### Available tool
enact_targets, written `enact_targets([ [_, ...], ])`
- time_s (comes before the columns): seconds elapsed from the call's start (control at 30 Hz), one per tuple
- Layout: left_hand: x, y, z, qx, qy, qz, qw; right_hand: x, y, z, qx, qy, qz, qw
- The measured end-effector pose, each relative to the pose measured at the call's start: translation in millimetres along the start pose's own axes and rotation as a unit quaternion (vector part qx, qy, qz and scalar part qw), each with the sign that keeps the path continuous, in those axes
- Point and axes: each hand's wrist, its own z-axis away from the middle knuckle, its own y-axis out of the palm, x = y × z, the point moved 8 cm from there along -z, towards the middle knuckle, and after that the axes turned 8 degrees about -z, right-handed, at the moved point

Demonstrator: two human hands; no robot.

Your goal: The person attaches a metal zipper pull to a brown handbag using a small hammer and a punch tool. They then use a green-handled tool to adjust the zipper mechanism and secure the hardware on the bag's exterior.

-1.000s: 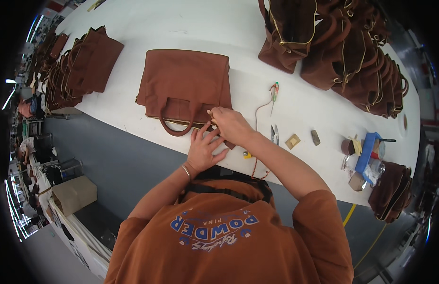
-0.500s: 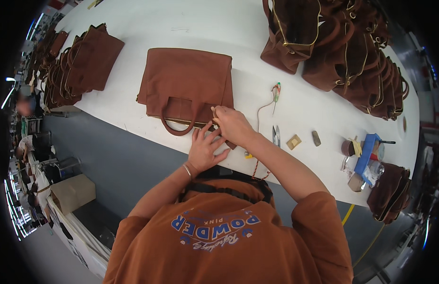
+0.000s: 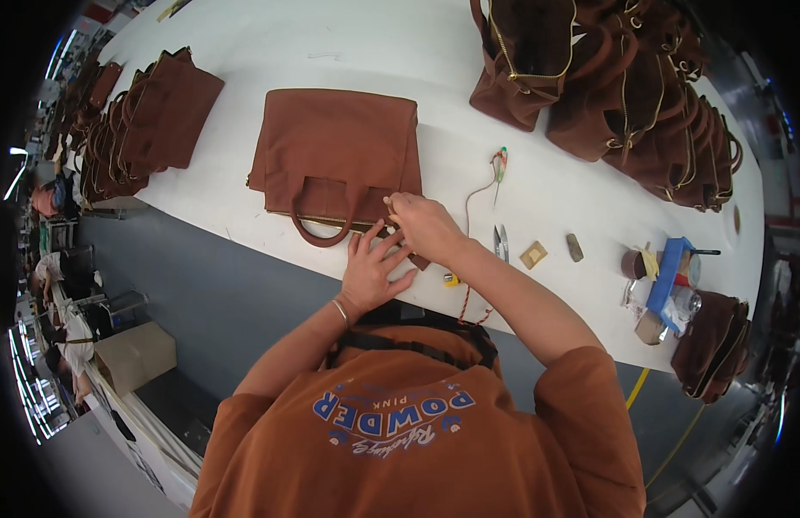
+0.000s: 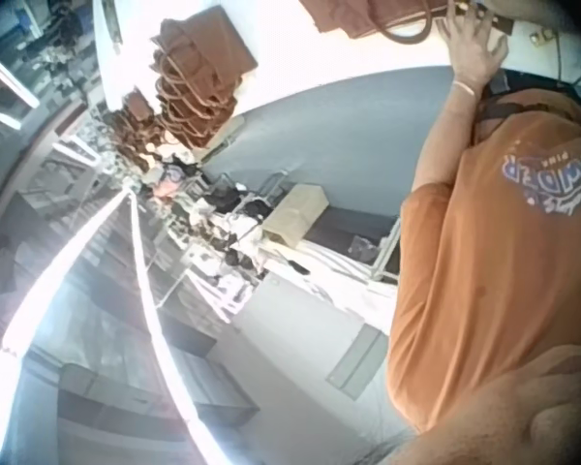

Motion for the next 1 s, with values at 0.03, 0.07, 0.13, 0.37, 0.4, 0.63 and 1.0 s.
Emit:
enact_targets([
  [0.03,0.0,-0.1,0.1,0.004,0.000,-0.002,1.000,0.8,0.4,0.4,0.007,-0.007,0.012,1.000],
  [0.07,-0.7,-1.1,-0.1,-0.001,0.000,0.000,1.000,2.7,0.3,0.4,0.016,-0.014,0.025,0.999],
  [0.13,-1.3,-3.1,-1.0,-0.010,0.000,0.005,1.000,-5.5,-8.1,-1.2,0.006,0.054,-0.026,0.998],
  [0.37,-1.3,-1.7,-0.9,-0.003,0.001,0.003,1.000,-6.4,-0.1,3.4,-0.013,0.056,-0.066,0.996],
  [0.4,-1.3,-1.1,-0.9,-0.004,0.001,0.001,1.000,-6.1,0.8,3.5,-0.015,0.038,-0.046,0.998],
  [0.63,-2.5,-3.2,-1.3,-0.016,0.000,0.003,1.000,-6.3,-3.6,2.9,-0.025,0.080,-0.086,0.993],
  [1.0,-2.1,-3.7,-1.4,-0.017,-0.001,0.007,1.000,-6.6,-6.1,-2.1,-0.014,0.077,-0.073,0.994],
])
